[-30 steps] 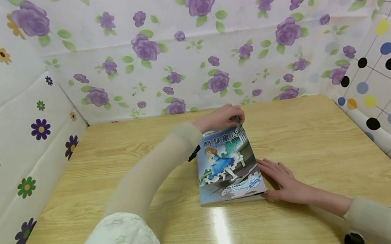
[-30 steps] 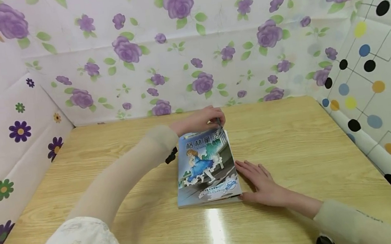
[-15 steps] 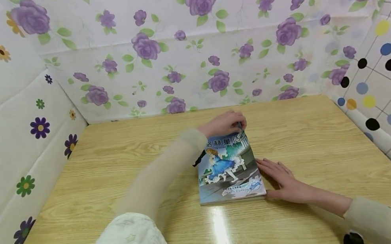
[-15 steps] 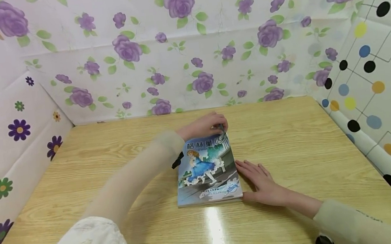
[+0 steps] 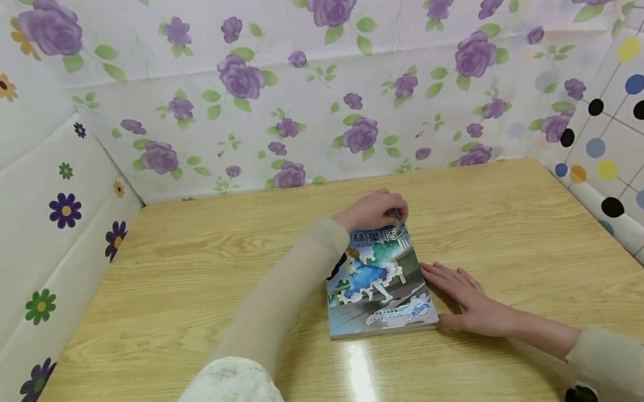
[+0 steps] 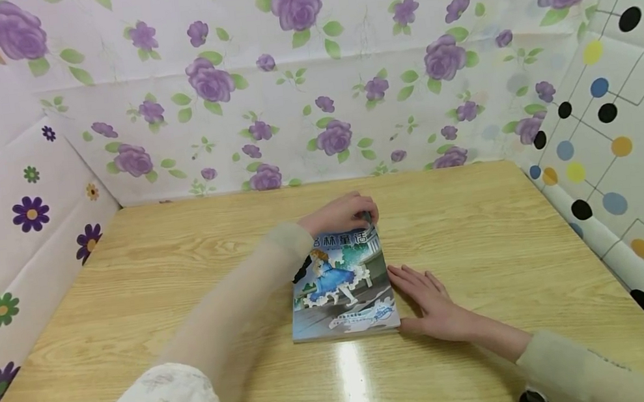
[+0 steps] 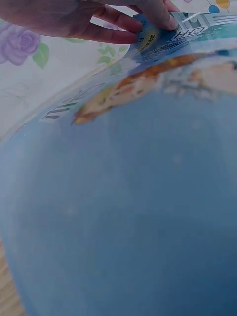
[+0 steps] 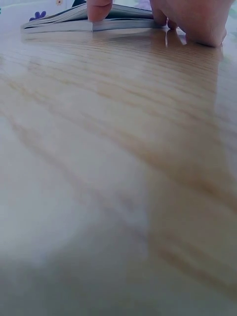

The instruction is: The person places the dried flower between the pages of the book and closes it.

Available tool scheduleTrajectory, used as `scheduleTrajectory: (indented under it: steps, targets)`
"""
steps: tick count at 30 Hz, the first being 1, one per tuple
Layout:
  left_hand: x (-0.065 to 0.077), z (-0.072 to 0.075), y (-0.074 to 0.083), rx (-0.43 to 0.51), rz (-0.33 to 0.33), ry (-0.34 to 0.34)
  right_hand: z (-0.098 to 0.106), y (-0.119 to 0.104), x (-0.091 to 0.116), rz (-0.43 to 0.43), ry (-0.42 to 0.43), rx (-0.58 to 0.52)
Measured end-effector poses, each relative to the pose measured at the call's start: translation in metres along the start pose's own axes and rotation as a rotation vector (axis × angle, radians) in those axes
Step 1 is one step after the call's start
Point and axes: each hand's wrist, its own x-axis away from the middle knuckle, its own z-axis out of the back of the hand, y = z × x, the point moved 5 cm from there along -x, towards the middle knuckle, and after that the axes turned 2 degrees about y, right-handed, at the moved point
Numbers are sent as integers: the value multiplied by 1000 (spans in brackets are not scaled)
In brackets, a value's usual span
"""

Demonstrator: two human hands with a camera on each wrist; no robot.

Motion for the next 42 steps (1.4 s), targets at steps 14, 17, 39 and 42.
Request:
scheduleTrajectory:
  steps: [14, 17, 39, 42]
  targets:
    - [-6, -4, -3, 51, 14, -81, 2, 5, -2, -19, -17, -66]
    - [-6, -5, -5, 73, 21, -91, 2, 7, -2, -36, -29, -78]
    - [-3, -4, 0, 71, 74, -101, 1, 10, 1, -17, -40, -60]
    - [-1, -4, 2, 97, 80, -102, 1, 10, 1, -14, -36, -63]
